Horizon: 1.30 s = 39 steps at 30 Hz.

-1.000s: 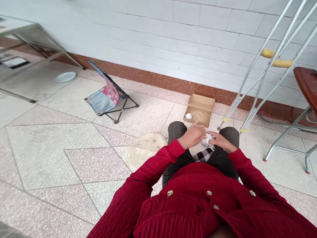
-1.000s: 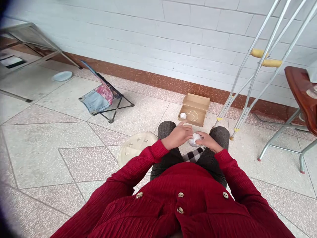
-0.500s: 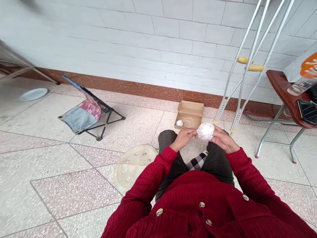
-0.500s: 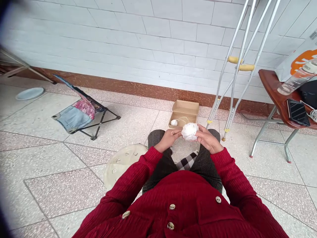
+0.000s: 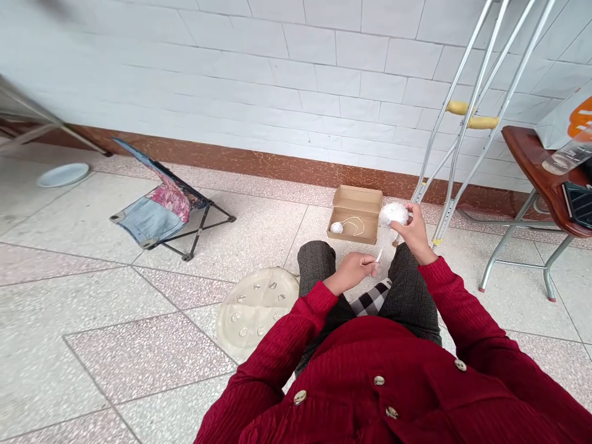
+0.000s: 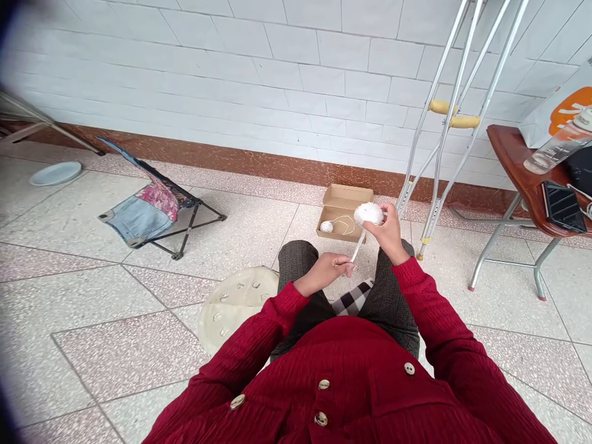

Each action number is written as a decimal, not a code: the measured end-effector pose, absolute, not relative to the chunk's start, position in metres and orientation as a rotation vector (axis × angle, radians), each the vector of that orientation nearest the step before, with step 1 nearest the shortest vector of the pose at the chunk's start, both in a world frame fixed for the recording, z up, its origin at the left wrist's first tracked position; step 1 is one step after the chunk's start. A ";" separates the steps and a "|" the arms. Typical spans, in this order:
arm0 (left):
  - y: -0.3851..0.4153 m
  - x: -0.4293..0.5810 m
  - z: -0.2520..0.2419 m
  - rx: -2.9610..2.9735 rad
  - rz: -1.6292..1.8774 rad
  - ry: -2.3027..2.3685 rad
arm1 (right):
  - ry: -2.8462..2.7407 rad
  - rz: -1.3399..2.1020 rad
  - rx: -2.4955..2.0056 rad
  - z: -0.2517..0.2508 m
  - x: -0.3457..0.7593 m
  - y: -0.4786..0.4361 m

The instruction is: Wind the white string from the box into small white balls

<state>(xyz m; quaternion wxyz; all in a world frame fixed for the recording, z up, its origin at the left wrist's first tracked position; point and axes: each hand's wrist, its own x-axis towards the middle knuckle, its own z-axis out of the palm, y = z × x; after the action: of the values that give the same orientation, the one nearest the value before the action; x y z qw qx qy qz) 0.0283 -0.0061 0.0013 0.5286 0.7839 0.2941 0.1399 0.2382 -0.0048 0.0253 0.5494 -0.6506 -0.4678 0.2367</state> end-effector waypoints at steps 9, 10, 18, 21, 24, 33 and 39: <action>0.030 0.007 0.028 2.660 0.595 0.626 | -1.332 1.106 -1.578 -0.021 0.217 -0.032; 0.035 0.006 0.026 2.678 0.603 0.617 | -1.251 1.281 -1.523 -0.020 0.214 -0.036; 0.042 0.016 -0.005 2.368 0.746 0.813 | -0.785 1.759 -1.189 -0.008 0.215 -0.035; 0.042 0.015 -0.008 2.381 0.732 0.831 | -0.745 1.840 -1.093 -0.013 0.214 -0.032; 0.040 0.012 -0.017 2.320 0.684 0.891 | -0.690 1.906 -1.032 -0.021 0.207 -0.036; 0.020 0.014 -0.074 1.973 0.516 0.971 | -0.558 1.837 -0.942 -0.024 0.195 -0.055; 0.018 0.025 -0.082 1.929 0.430 0.922 | -0.408 1.794 -0.986 -0.020 0.203 -0.028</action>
<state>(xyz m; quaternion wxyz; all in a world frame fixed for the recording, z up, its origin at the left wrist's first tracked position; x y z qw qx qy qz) 0.0252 0.0178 -0.0817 0.4624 0.7843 0.3748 0.1748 0.2034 -0.0285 -0.0196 0.5030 -0.4082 -0.1689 0.7429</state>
